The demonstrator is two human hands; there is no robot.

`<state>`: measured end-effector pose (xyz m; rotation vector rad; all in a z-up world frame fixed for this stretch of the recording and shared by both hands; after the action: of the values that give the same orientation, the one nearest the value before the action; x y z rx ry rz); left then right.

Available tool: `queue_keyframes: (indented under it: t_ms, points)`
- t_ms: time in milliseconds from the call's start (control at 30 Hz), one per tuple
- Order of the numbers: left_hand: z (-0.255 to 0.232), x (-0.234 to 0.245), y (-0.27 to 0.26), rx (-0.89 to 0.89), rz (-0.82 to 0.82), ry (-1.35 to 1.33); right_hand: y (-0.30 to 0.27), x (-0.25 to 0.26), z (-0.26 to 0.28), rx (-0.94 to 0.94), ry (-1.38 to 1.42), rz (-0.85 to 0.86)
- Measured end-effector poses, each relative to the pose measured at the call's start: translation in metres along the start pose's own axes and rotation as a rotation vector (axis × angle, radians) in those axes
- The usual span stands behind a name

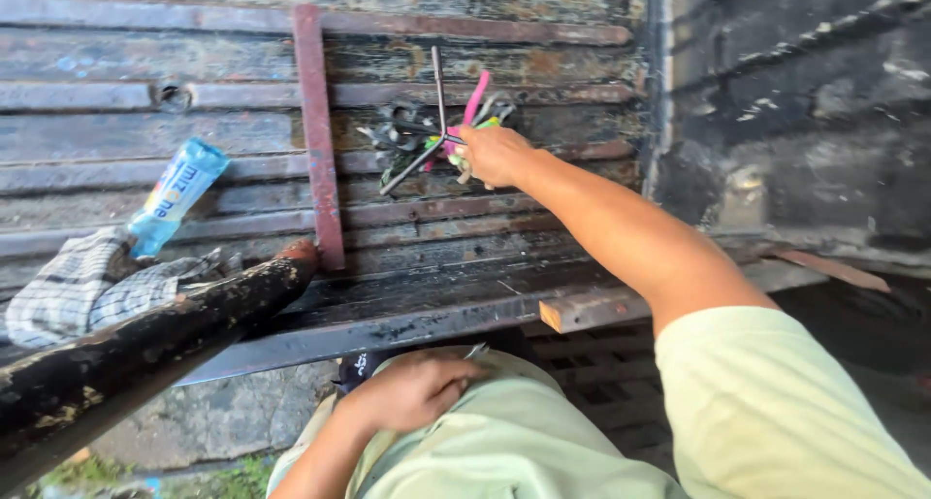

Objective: The person is repairing the metal frame of a truck bed using tools like a wrench and a metal bar.

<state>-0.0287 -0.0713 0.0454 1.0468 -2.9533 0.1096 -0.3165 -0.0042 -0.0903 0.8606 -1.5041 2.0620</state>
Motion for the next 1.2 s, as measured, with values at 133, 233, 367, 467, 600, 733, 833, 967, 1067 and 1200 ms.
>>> queue_keyframes:
  t_ms: [133,233,367,467,600,733,833,967,1067,1200]
  points:
    - [-0.053,0.030,-0.019,-0.029,-0.086,-0.011,0.037,-0.022,-0.011,0.083,-0.182,-0.120]
    - [-0.098,0.043,-0.012,-0.186,-0.127,0.003,0.042,-0.022,-0.010,0.040,-0.313,-0.140]
    - [-0.171,0.063,0.018,-0.358,-0.144,0.050,0.031,-0.013,-0.010,0.016,-0.395,-0.109]
    - [-0.189,0.061,0.036,-0.457,-0.130,0.138,-0.006,0.028,-0.003,0.125,-0.320,-0.176]
    - [-0.194,0.061,0.087,-0.358,-0.195,0.103,-0.150,0.137,-0.024,0.115,0.085,-0.246]
    - [-0.193,0.047,0.145,-0.371,-0.240,0.048,-0.327,0.198,-0.101,0.258,0.804,-0.542]
    - [-0.177,0.026,0.205,0.149,-0.087,0.484,-0.403,0.135,-0.167,0.334,1.202,-0.586]
    - [-0.200,-0.011,0.251,-0.326,0.072,0.623,-0.396,-0.008,-0.216,0.206,1.534,-0.443]
    - [-0.176,-0.030,0.271,-0.287,0.219,0.708,-0.357,-0.108,-0.204,0.009,1.685,-0.262]
    - [-0.156,-0.039,0.287,-0.126,0.357,0.828,-0.311,-0.169,-0.140,0.006,2.029,-0.094]
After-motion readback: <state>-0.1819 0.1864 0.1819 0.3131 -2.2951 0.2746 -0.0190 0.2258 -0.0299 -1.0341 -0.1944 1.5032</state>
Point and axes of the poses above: each hand's wrist, its own y-axis towards the middle knuckle, its own x-axis out of the back of the hand, z = x × y, the point moved 9 cm from there along y, towards the middle knuckle, and after that the axes turned 11 degrees about -x, right-handed, at the moved point
